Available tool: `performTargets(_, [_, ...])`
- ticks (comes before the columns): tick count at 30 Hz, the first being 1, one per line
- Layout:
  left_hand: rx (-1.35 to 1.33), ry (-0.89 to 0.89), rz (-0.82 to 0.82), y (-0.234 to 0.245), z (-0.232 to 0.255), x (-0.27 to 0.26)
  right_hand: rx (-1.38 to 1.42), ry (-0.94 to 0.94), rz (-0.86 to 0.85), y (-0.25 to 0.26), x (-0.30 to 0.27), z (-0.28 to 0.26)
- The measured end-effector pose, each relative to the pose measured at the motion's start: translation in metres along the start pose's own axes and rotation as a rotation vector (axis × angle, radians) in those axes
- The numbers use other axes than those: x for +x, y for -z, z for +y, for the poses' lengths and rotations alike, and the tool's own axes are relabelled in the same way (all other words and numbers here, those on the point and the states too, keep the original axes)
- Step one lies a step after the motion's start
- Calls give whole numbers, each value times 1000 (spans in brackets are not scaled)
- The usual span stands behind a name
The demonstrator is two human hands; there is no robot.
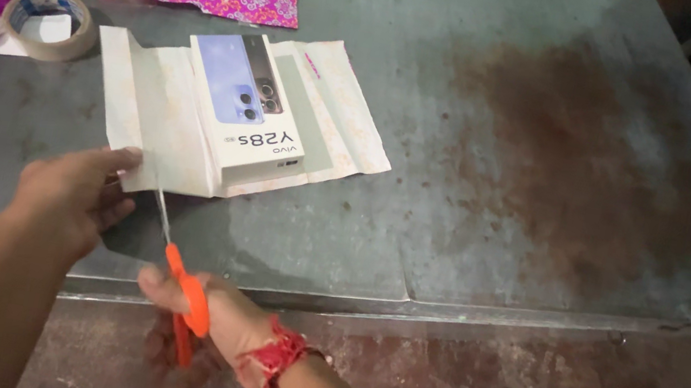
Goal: The person wraps a rectangular box with patterned paper, secures it with tape, and trims the excess paper using scissors. They then prepare to wrap another box by cutting tape and positioning the paper.
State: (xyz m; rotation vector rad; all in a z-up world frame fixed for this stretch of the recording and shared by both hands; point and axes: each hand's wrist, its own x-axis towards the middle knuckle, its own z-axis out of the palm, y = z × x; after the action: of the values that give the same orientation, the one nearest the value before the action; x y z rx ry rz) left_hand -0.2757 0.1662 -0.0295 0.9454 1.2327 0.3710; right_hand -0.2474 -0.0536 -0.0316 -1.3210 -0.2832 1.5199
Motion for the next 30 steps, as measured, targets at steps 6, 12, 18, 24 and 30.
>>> performTargets(6, [-4,37,-65,5,0,-12,-46,-75,34,-17,0,-25])
performTargets(12, [35,66,-96,14,-2,-9,-74,-83,18,-17,6,-19])
performTargets(18, [70,113,-130,17,-3,-3,-77,-70,35,-19,13,-15])
performTargets(24, [95,89,-91,14,-1,-1,-90,-58,49,-18,14,-18])
performTargets(30, [72,137,-110,6,-4,3,-118,-104,52,-7,11,-21])
